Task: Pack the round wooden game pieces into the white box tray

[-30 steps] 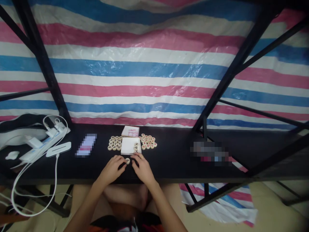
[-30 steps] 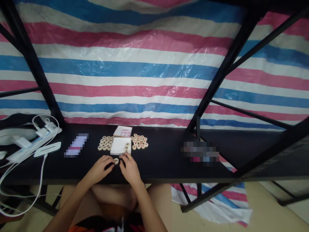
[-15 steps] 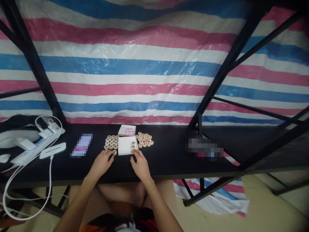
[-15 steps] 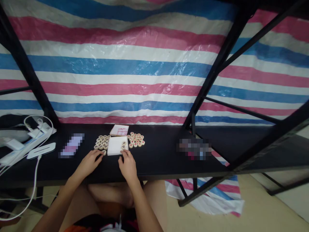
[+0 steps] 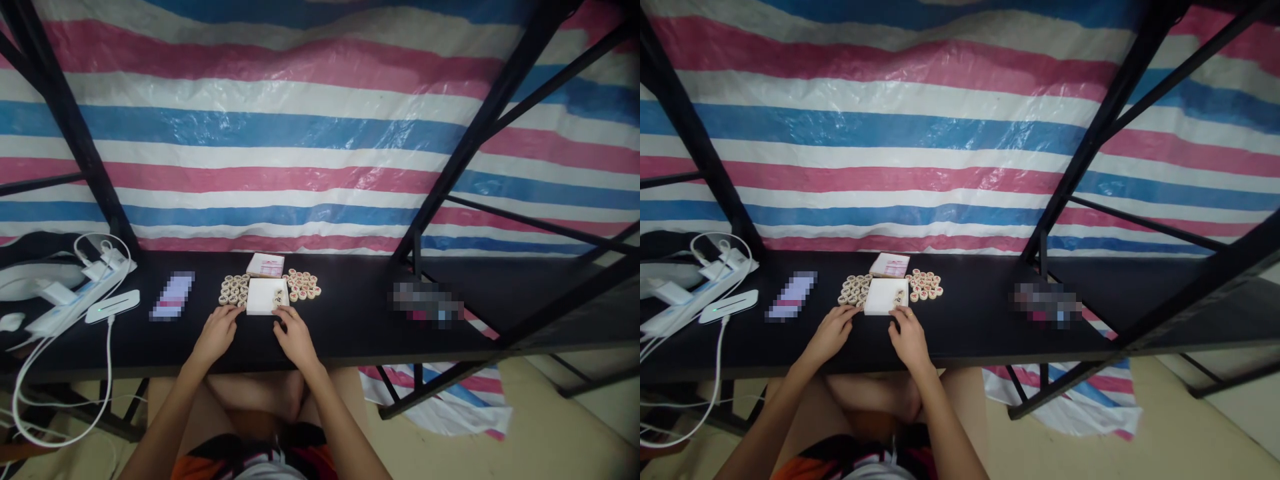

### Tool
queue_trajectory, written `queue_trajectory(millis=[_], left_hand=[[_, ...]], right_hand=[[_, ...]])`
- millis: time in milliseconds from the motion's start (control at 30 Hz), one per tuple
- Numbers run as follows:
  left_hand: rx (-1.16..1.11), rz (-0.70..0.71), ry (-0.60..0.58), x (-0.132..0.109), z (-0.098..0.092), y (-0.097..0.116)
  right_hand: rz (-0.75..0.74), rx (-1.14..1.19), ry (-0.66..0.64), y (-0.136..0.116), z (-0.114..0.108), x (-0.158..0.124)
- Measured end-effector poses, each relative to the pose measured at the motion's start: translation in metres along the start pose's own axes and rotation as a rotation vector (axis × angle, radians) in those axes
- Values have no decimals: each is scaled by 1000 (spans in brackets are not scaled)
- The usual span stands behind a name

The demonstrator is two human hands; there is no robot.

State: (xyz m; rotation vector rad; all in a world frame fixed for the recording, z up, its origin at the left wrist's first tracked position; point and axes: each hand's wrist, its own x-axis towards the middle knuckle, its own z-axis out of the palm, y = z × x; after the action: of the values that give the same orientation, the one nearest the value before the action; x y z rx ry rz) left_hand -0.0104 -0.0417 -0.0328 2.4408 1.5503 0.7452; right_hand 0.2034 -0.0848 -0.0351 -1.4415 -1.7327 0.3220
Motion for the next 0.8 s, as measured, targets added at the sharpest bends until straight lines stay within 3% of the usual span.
queue_trajectory(millis=[100, 200, 333, 433, 633, 800], left_hand=[[-25, 7, 17, -1, 1, -2], [-49, 12, 36, -2, 2, -2], [-70, 37, 45, -3, 0, -1], [-84, 35, 51, -4, -1, 0], [-98, 65, 53, -4, -1, 0], [-89, 69, 43, -5, -3, 0]], right_hand=[[-21, -10, 37, -1, -8, 12], [-14, -186, 8, -6, -15, 41], [1, -555, -253, -14, -13, 83], [47, -654, -395, -12, -4, 102], [68, -505, -400, 0, 1, 115], [-174, -232, -217, -5, -17, 86]])
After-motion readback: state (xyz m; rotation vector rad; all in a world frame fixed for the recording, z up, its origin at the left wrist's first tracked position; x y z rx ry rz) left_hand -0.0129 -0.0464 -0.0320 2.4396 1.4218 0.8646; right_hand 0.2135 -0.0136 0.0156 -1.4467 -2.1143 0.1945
